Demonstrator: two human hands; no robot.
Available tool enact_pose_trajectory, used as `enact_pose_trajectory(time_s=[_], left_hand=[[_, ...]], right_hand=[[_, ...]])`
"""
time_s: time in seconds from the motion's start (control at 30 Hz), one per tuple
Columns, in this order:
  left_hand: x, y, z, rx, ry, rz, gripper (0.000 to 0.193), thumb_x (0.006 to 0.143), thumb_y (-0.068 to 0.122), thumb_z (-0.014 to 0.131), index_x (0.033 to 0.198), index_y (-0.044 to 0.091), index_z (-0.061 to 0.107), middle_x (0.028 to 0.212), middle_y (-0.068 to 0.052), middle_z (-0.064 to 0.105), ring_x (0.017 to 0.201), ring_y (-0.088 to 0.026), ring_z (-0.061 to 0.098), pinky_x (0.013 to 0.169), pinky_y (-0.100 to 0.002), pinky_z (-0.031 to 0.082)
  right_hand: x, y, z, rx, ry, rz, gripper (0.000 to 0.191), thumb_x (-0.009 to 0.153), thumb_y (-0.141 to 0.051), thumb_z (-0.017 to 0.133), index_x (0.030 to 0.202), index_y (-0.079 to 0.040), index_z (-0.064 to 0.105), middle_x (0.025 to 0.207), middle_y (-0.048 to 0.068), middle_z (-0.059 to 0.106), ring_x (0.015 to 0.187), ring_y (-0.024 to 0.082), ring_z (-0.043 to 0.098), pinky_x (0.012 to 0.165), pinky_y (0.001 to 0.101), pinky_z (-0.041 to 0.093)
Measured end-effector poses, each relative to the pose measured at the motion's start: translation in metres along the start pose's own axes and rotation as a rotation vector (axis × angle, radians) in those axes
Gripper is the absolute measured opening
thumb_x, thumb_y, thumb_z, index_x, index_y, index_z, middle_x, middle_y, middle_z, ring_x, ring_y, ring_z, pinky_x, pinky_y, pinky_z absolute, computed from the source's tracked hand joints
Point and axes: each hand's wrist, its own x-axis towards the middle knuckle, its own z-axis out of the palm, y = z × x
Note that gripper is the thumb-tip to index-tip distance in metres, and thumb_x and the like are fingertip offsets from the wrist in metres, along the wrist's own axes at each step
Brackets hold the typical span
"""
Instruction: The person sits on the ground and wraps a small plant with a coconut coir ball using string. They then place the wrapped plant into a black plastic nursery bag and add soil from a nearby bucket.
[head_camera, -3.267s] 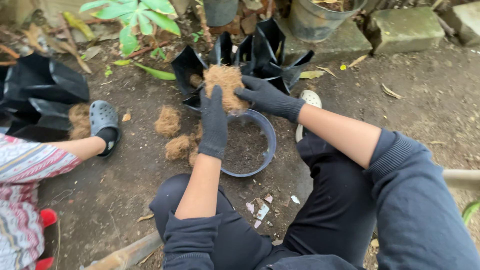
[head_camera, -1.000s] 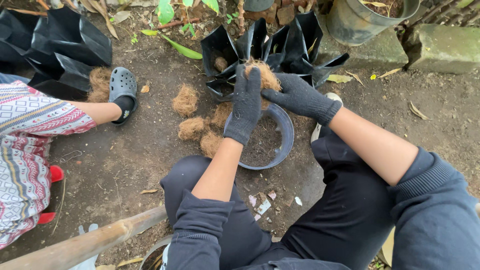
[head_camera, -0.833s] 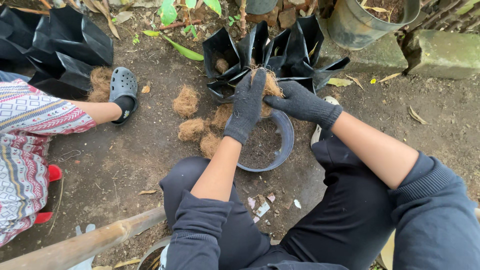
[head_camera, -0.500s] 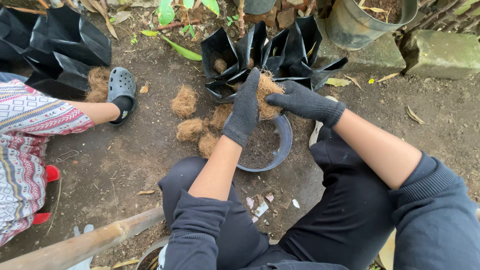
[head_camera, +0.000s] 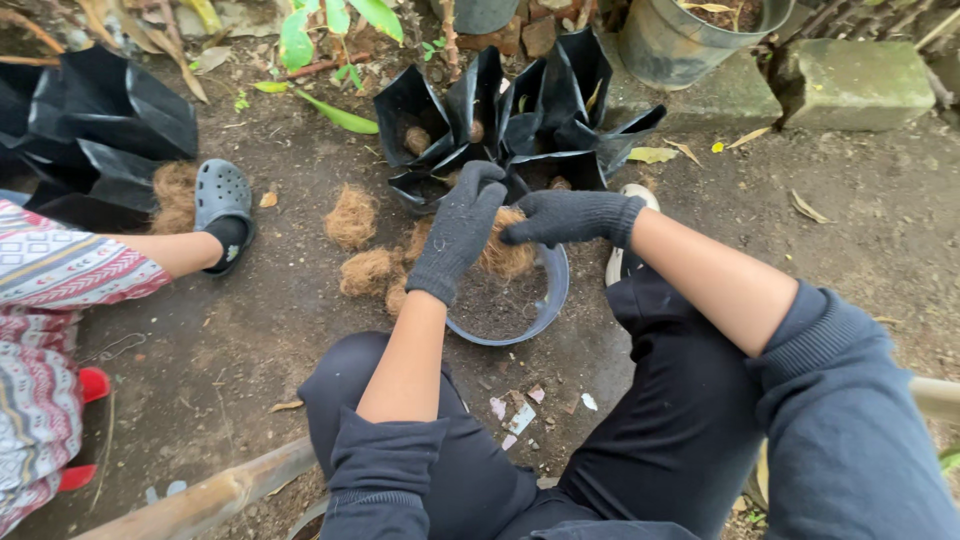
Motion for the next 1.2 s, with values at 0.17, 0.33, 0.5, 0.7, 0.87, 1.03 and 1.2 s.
enact_pose_trajectory(time_s=[0.17,0.33,0.5,0.7,0.87,1.03,1.2], left_hand=[[0.003,0.000,0.002,-0.220,0.012,-0.065,0.033,0.096,0.024,0.051,0.119,0.003,0.061,0.117,-0.014,0.067,0.109,-0.023,0.066,0.096,-0.034,0.050],[0.000,0.013,-0.003,-0.225,0.003,-0.128,0.038,0.098,0.030,0.050,0.123,0.002,0.059,0.117,-0.017,0.067,0.106,-0.024,0.067,0.094,-0.038,0.054],[-0.001,0.016,-0.003,-0.176,0.052,-0.241,0.048,0.103,0.042,0.047,0.132,0.005,0.057,0.123,-0.018,0.066,0.110,-0.027,0.067,0.092,-0.040,0.054],[0.003,0.010,0.004,-0.166,0.179,-0.117,0.048,0.107,0.040,0.048,0.136,0.003,0.048,0.124,-0.022,0.064,0.111,-0.031,0.066,0.090,-0.044,0.053],[0.001,0.018,0.013,-0.308,0.300,-0.121,0.036,0.109,0.035,0.045,0.123,0.002,0.048,0.113,-0.023,0.069,0.103,-0.034,0.070,0.086,-0.045,0.055],[0.000,0.023,0.014,-0.225,0.374,-0.051,0.036,0.110,0.035,0.044,0.125,0.002,0.048,0.114,-0.022,0.069,0.104,-0.033,0.070,0.087,-0.044,0.055],[0.005,0.020,0.014,-0.278,0.414,-0.004,0.037,0.110,0.035,0.045,0.125,0.001,0.048,0.115,-0.022,0.069,0.105,-0.033,0.071,0.088,-0.044,0.056]], right_hand=[[-0.001,0.009,-0.011,0.093,0.165,-0.104,0.058,0.092,-0.053,0.063,0.118,-0.002,0.072,0.098,0.009,0.077,0.088,0.017,0.068,0.082,0.0361,0.055],[-0.005,0.011,-0.010,0.252,0.280,-0.179,0.051,0.097,-0.044,0.060,0.126,-0.003,0.066,0.110,0.008,0.072,0.099,0.015,0.065,0.091,0.0337,0.053],[-0.004,0.004,-0.010,0.399,0.364,-0.339,0.047,0.099,-0.034,0.061,0.134,-0.003,0.058,0.123,0.007,0.070,0.113,0.013,0.064,0.101,0.0317,0.050],[-0.003,0.000,-0.010,0.391,0.508,-0.415,0.045,0.103,-0.035,0.057,0.134,-0.003,0.056,0.123,0.008,0.067,0.115,0.014,0.061,0.102,0.0328,0.049],[0.006,-0.003,0.000,0.559,0.539,-0.463,0.039,0.111,-0.036,0.051,0.127,-0.001,0.059,0.116,0.009,0.064,0.110,0.015,0.059,0.100,0.0336,0.050],[0.021,-0.011,0.006,0.612,0.622,-0.458,0.037,0.108,-0.034,0.052,0.123,-0.002,0.061,0.112,0.005,0.067,0.103,0.012,0.061,0.094,0.0312,0.051],[0.023,-0.017,0.003,0.596,0.662,-0.408,0.033,0.107,-0.031,0.054,0.120,-0.002,0.063,0.106,0.005,0.069,0.096,0.011,0.063,0.088,0.0304,0.053]])
